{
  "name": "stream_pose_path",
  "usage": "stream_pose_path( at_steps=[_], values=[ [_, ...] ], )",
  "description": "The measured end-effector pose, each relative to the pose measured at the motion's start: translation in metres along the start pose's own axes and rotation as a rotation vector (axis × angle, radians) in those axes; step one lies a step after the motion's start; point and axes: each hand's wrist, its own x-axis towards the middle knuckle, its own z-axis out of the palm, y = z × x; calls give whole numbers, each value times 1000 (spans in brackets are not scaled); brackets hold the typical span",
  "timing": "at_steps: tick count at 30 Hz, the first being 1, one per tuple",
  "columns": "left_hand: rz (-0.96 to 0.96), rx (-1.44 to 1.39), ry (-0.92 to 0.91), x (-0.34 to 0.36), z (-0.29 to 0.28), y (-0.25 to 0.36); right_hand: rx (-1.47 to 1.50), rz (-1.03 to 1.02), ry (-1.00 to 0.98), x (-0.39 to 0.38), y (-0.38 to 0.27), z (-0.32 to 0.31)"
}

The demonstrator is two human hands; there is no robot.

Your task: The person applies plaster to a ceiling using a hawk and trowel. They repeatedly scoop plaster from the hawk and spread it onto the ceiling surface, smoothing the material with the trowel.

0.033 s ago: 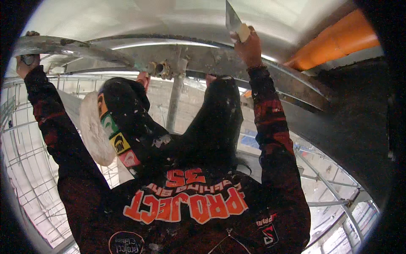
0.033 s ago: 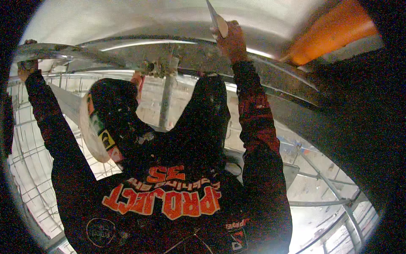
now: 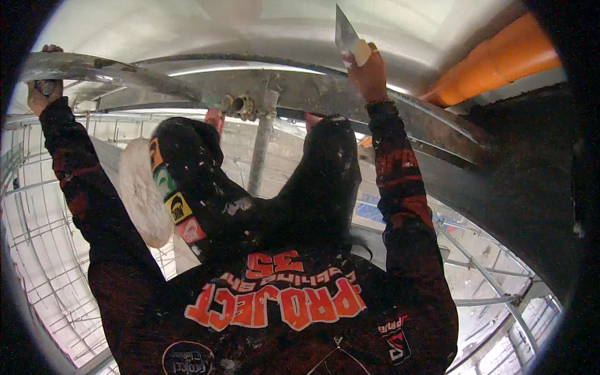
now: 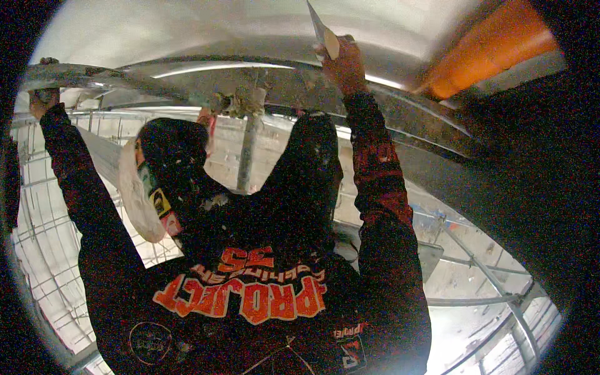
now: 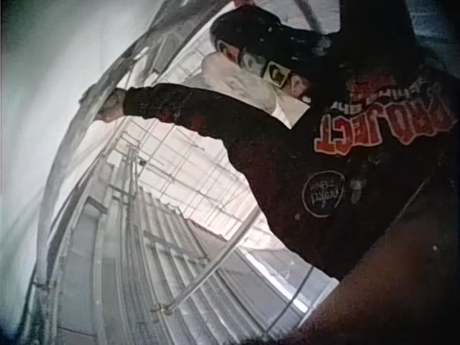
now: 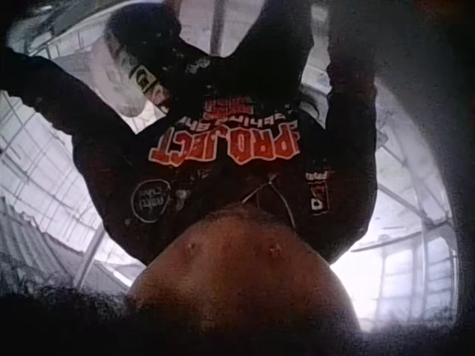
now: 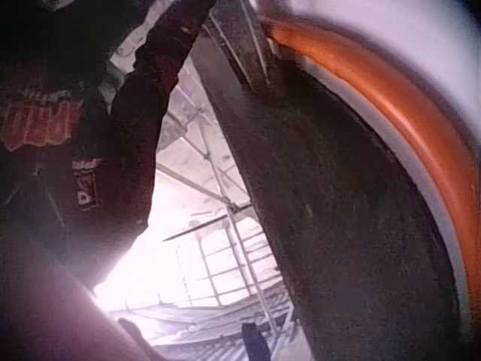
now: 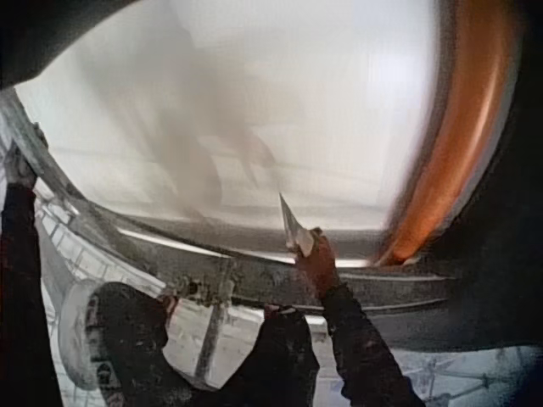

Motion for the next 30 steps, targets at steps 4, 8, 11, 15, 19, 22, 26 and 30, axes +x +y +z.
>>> stream_pose_path(
  at_steps=[4, 8, 11, 15, 19, 22, 26, 30],
  values=[
    [4, -56, 39, -28, 46, -7, -6, 40, -5, -1, -5, -3],
    [143, 87, 131, -48, 94, -19, -118, 100, 32, -7, 2, 3],
    [153, 65, 127, -48, 89, -26, 2, 199, 89, -11, 15, 13],
    [288, 188, 33, -21, 41, -48, -60, 68, 229, -21, 33, 21],
    [891, 1553, 82, -38, 7, -57, 243, -5, 716, -46, 18, 13],
    [802, 1478, 151, -94, 18, -73, -55, 129, 812, -83, -39, -8],
    [143, 557, 393, -223, 38, -122, 409, 513, 752, -139, -150, -18],
    [-32, 888, 433, -326, 61, -179, 1231, 895, 453, -167, -234, 15]
  ],
)
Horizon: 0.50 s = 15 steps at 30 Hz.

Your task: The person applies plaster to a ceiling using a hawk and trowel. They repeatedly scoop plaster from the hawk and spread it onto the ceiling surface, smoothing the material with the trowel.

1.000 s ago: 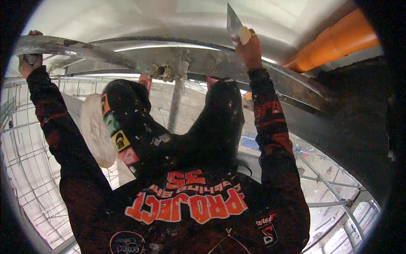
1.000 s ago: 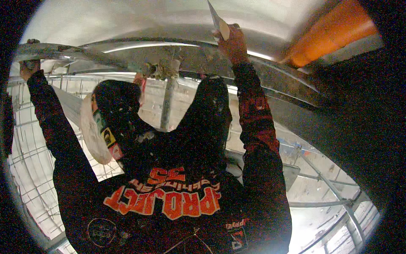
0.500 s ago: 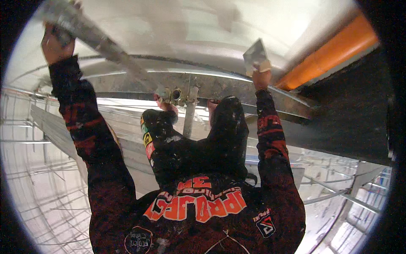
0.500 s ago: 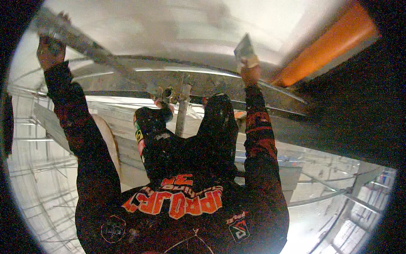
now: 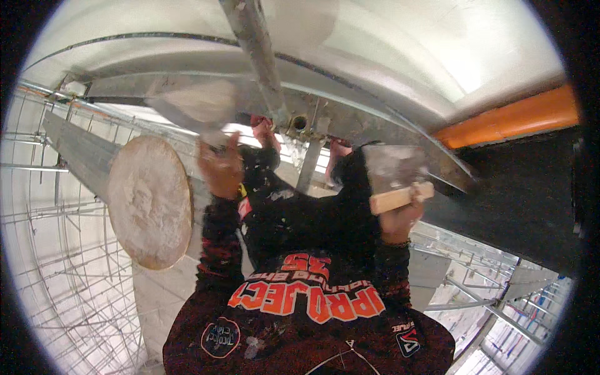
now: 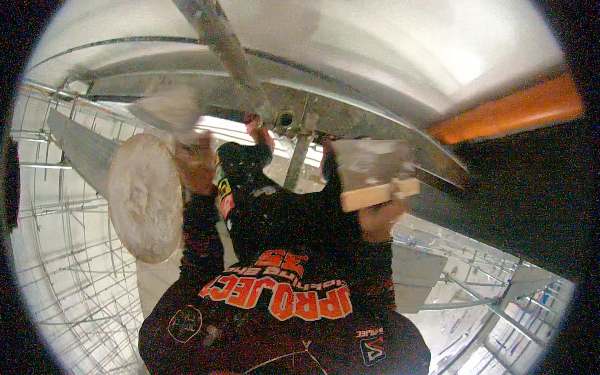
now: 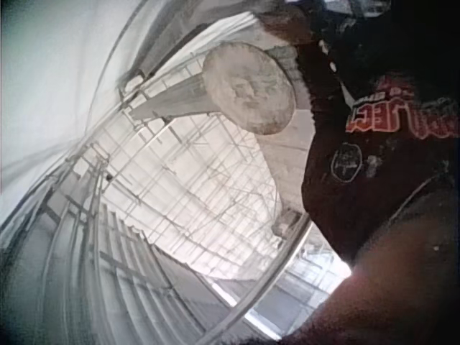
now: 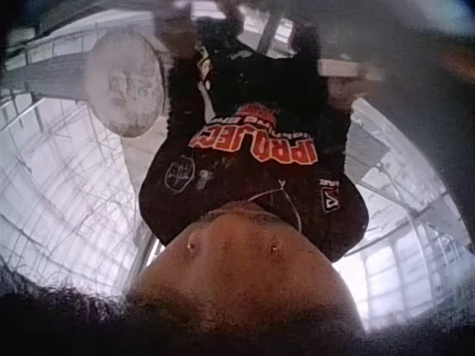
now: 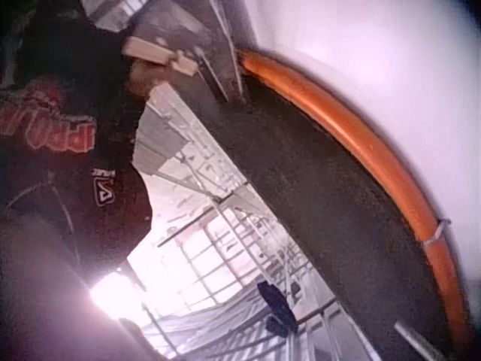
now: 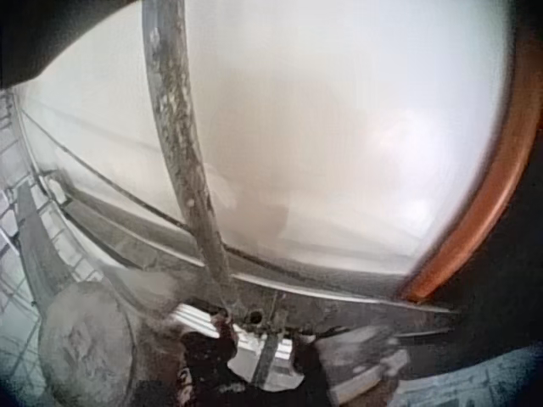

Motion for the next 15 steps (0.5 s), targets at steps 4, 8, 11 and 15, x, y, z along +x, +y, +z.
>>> stream_pose_path(
  at_steps=[4, 8, 11, 15],
  values=[
    [-114, 37, -24, -73, 19, -2, 170, 513, -169, -44, 35, 36],
    [-240, -102, -234, -97, 20, 5, 221, 745, -127, -60, 56, 65],
    [9, -269, -371, -97, 25, 3, 306, 743, -194, -63, 56, 78],
    [504, -94, -171, -86, 26, -11, 197, 757, -58, -60, 45, 78]
  ],
)
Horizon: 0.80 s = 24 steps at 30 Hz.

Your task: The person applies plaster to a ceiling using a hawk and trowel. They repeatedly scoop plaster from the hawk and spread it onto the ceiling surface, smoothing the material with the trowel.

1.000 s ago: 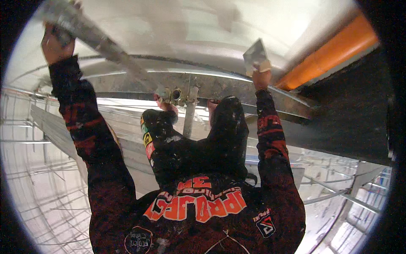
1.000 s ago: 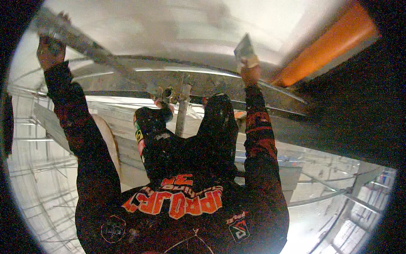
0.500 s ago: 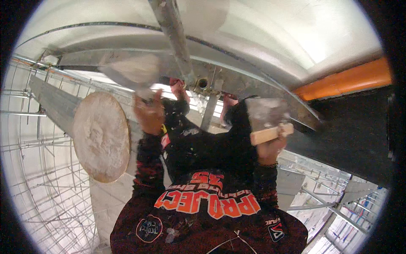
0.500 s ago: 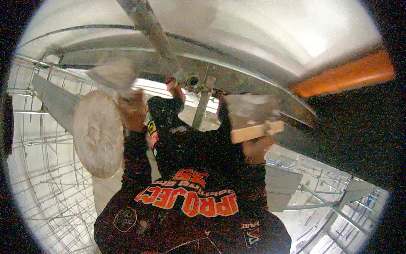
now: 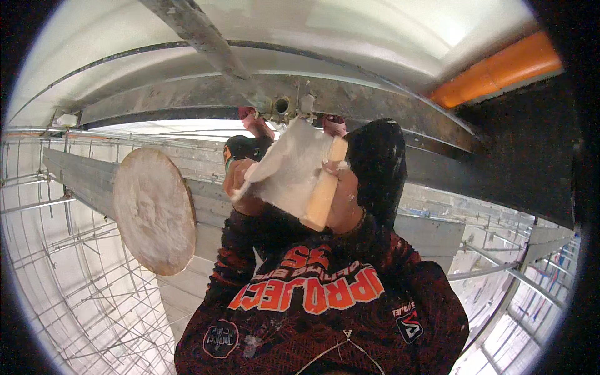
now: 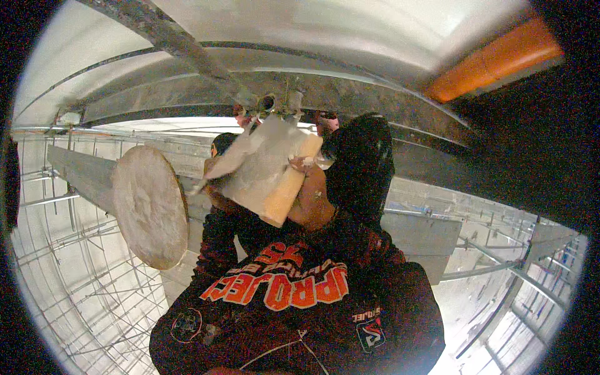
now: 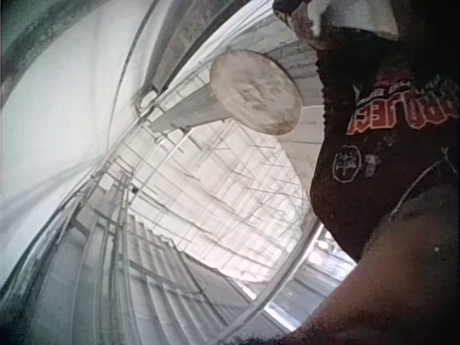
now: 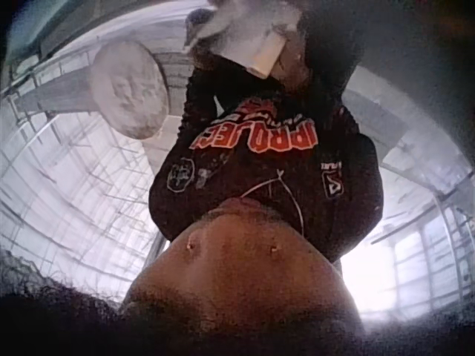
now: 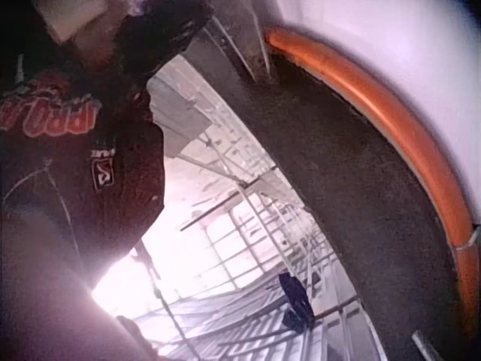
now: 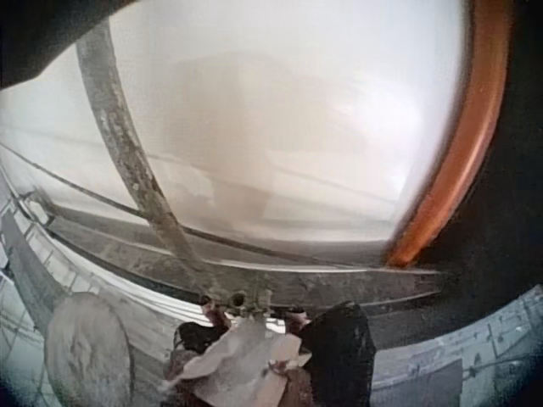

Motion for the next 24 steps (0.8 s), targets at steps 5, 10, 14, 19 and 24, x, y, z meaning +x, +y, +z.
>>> stream_pose_path(
  at_steps=[5, 10, 14, 19, 24],
  values=[
    [169, 304, -430, -16, -34, -49, -61, -62, -85, 10, -16, -25],
    [-184, 233, -295, -80, -31, -100, -32, -114, -227, 45, -25, -68],
    [-424, 391, -132, -103, -18, -104, 5, -147, -147, 85, -23, -104],
    [-736, 285, 2, -93, 2, -75, -439, -528, -139, 163, -21, -144],
    [-704, 436, -89, -102, 6, -91, -1415, -1086, 258, 267, -45, -138]
  ],
)
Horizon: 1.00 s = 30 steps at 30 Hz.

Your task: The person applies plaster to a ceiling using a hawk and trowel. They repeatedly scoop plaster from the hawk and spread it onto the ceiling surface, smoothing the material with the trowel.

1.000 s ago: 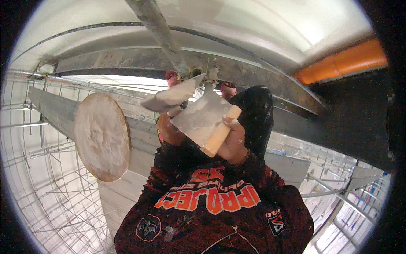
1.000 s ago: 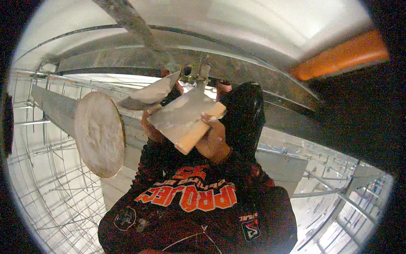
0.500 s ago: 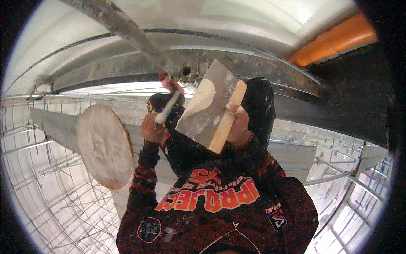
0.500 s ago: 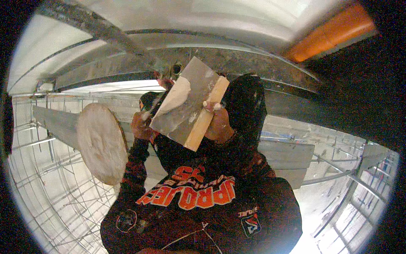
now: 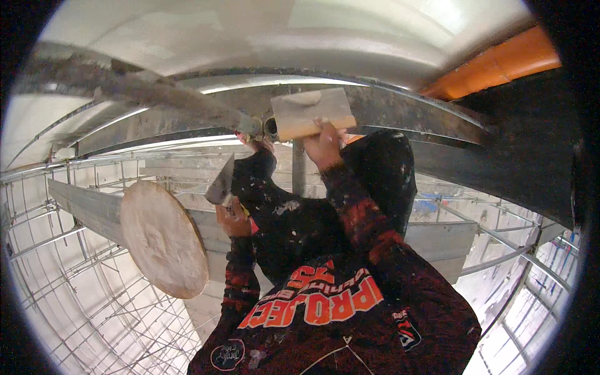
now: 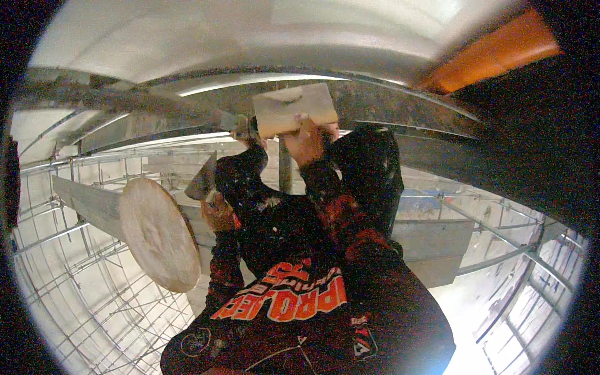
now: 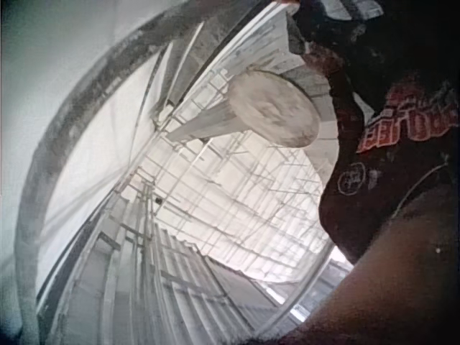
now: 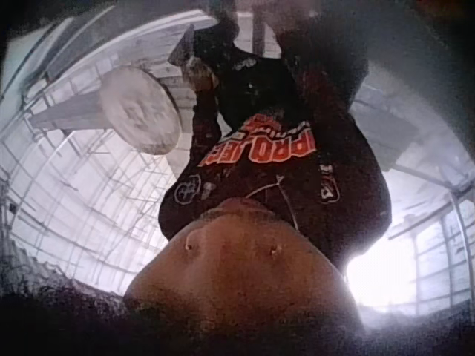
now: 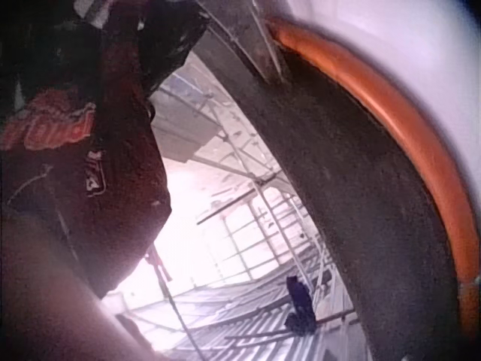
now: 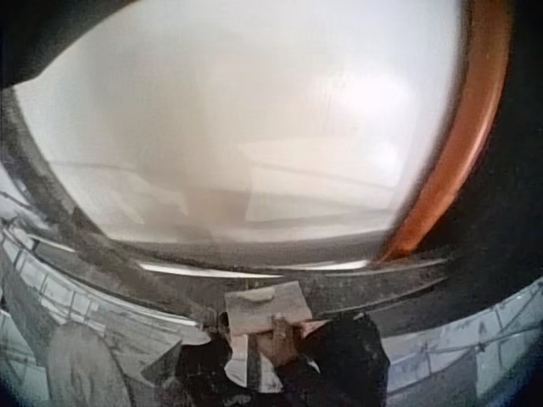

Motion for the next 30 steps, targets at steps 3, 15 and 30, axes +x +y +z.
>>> stream_pose_path(
  at_steps=[3, 15, 30],
  values=[
    [236, 238, 225, -1, 12, -31, -171, -53, 29, 52, 3, 42],
    [148, 332, 73, 10, 0, -28, -229, 35, 88, 151, 63, 193],
    [-260, 227, -37, -11, -13, -67, -643, 433, -486, 232, 93, 268]
  ],
)
